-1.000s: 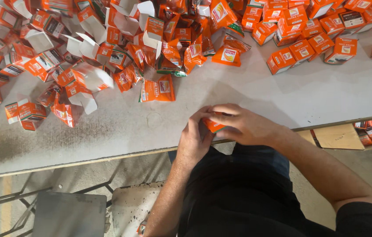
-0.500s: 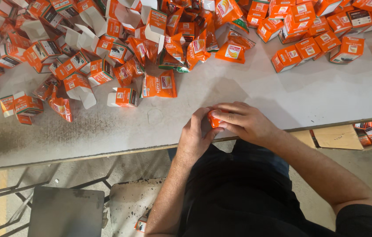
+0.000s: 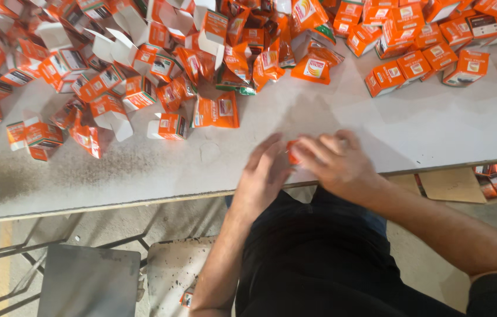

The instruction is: The person picks small orange product boxes from a large pile on the table, opens a white inner carton, places a wrapped item inside, folds the carton closed, and adds it to the finished pile, repeating this packing cycle throughout the clip.

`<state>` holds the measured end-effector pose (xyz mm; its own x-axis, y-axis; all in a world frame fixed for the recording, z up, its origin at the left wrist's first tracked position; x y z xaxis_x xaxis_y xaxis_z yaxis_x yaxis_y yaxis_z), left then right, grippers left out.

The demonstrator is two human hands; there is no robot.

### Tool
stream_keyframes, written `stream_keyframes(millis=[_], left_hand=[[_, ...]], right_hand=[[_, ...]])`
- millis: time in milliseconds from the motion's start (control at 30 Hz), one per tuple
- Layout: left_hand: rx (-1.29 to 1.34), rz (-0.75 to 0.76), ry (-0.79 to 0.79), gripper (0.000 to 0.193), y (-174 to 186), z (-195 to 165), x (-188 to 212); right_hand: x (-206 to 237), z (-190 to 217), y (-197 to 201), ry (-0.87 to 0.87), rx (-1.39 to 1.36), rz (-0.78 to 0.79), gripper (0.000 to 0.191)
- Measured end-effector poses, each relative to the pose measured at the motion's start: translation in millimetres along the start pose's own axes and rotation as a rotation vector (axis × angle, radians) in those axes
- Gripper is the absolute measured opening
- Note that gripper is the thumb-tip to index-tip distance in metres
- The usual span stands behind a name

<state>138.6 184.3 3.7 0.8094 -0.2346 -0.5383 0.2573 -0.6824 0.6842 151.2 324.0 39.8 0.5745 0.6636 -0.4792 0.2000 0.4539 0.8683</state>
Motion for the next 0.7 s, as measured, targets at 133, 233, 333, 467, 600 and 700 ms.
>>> stream_keyframes(millis=[133, 233, 333, 467, 600, 700], left_hand=[[-0.214, -0.351, 0.456, 0.040, 100, 81, 19], [-0.625, -0.392, 0.420, 0.054, 144, 116, 4], [-0.859, -0.281, 0.381, 0.060, 134, 134, -13], [-0.499, -0.171, 0.563, 0.040, 120, 159, -9], [-0.407, -0.208, 0.204, 0.034, 124, 97, 0], [-0.484, -0.150, 0.059, 0.030, 104, 47, 10]], right_hand=[[1, -55, 25, -0.224, 0.438, 0.017, 0.061], [-33, -45, 34, -0.088, 0.155, -0.323, 0.057], [-99, -3, -27, 0.198, -0.490, -0.278, 0.054], [-155, 12, -97, 0.158, -0.249, -0.083, 0.053], [-119, 12, -93, 0.152, -0.470, 0.084, 0.046], [-66, 7, -67, 0.058, -0.477, 0.133, 0.035]])
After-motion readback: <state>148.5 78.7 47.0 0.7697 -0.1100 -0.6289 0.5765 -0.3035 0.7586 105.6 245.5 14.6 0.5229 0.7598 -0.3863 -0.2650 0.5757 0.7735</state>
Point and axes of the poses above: each hand's wrist, its own x-axis away from the middle knuckle, its own y-axis out of the back of the hand, z = x × y, the point moved 10 cm from there along -x, towards the middle knuckle, and after that the axes turned 15 degrees about -x, right-handed, at the moved point
